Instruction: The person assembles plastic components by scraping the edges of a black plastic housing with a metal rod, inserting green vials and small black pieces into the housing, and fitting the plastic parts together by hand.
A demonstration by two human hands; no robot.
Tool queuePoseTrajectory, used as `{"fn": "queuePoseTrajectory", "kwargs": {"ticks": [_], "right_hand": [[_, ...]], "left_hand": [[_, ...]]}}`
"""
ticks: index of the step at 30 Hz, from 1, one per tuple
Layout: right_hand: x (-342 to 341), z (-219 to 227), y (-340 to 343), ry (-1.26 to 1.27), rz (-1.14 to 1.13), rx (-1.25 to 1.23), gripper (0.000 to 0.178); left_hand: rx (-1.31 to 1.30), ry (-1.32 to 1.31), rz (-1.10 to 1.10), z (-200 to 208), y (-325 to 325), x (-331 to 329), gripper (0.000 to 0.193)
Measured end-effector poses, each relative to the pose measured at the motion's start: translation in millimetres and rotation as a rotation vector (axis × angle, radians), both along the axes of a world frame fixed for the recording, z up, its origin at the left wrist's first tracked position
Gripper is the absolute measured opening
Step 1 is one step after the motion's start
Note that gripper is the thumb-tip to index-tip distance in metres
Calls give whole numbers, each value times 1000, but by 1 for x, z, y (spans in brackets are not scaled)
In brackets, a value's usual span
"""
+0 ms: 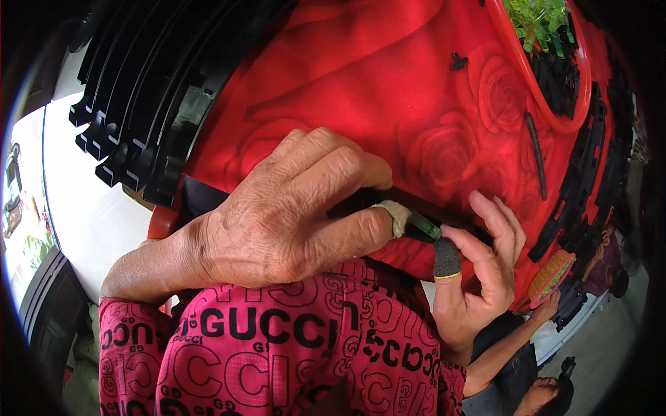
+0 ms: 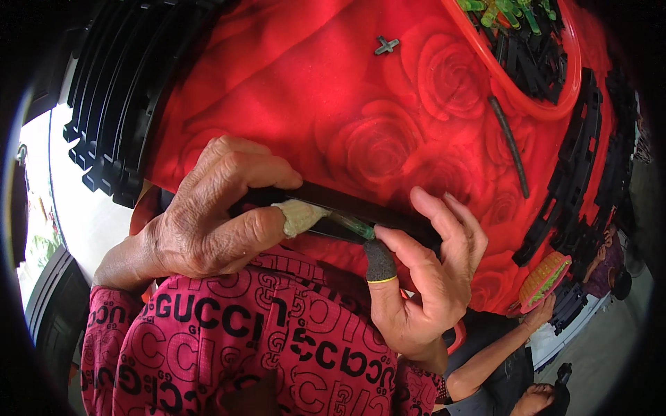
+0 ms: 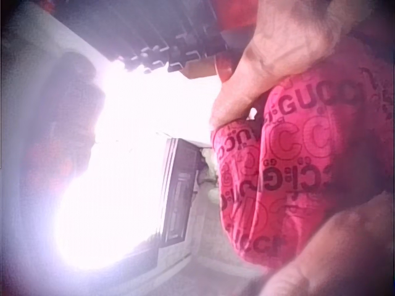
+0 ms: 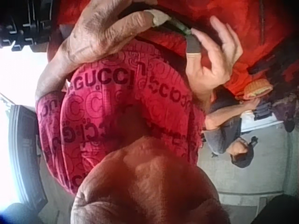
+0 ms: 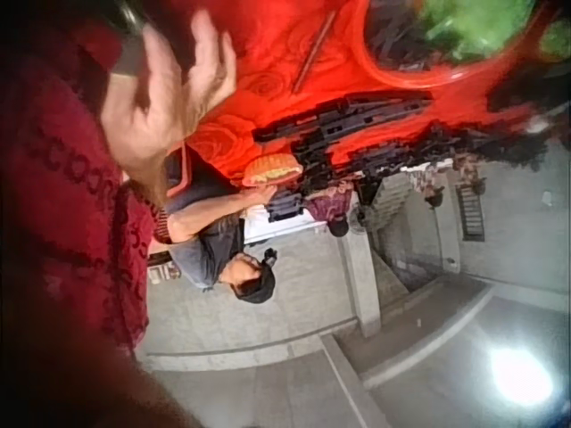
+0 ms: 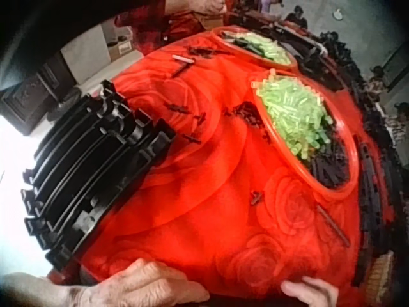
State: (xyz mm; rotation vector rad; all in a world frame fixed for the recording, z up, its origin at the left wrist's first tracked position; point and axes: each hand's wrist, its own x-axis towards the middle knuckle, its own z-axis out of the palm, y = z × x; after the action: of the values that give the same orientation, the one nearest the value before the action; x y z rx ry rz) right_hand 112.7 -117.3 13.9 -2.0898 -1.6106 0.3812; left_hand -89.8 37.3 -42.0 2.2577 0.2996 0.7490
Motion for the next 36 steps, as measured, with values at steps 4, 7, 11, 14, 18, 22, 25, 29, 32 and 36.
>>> {"fn": "queuePoseTrajectory", "kwargs": {"ticks": [4,7,11,14,18,22,25,29,32,36], "right_hand": [[-1,0,1,16,3,-16,22],[0,1,2,9,10,-24,22],[5,4,7,-43,78,-15,23],[4,3,6,-8,58,-21,23],[0,-2,0,55,16,2,23],[1,-3,0,29,30,7,24],[4,-1,0,5,42,-4,23],[-2,7,0,-144,36,-15,22],[-5,10,1,-241,37,-43,22],[-6,6,1,-208,38,-41,22]], "left_hand": [[8,12,-11,-1,-1,-1,25],[-45,20,-12,-1,-2,-1,26],[-67,45,-17,2,-2,-1,27],[-70,32,-14,1,-2,0,27],[-10,-27,10,-7,-4,0,28],[-42,-16,11,-5,-4,1,29],[-33,-9,10,-2,-5,1,28],[-47,31,-1,1,-5,0,26],[-51,41,-1,1,-5,-1,25],[-66,50,-2,2,-5,-1,24]]}}
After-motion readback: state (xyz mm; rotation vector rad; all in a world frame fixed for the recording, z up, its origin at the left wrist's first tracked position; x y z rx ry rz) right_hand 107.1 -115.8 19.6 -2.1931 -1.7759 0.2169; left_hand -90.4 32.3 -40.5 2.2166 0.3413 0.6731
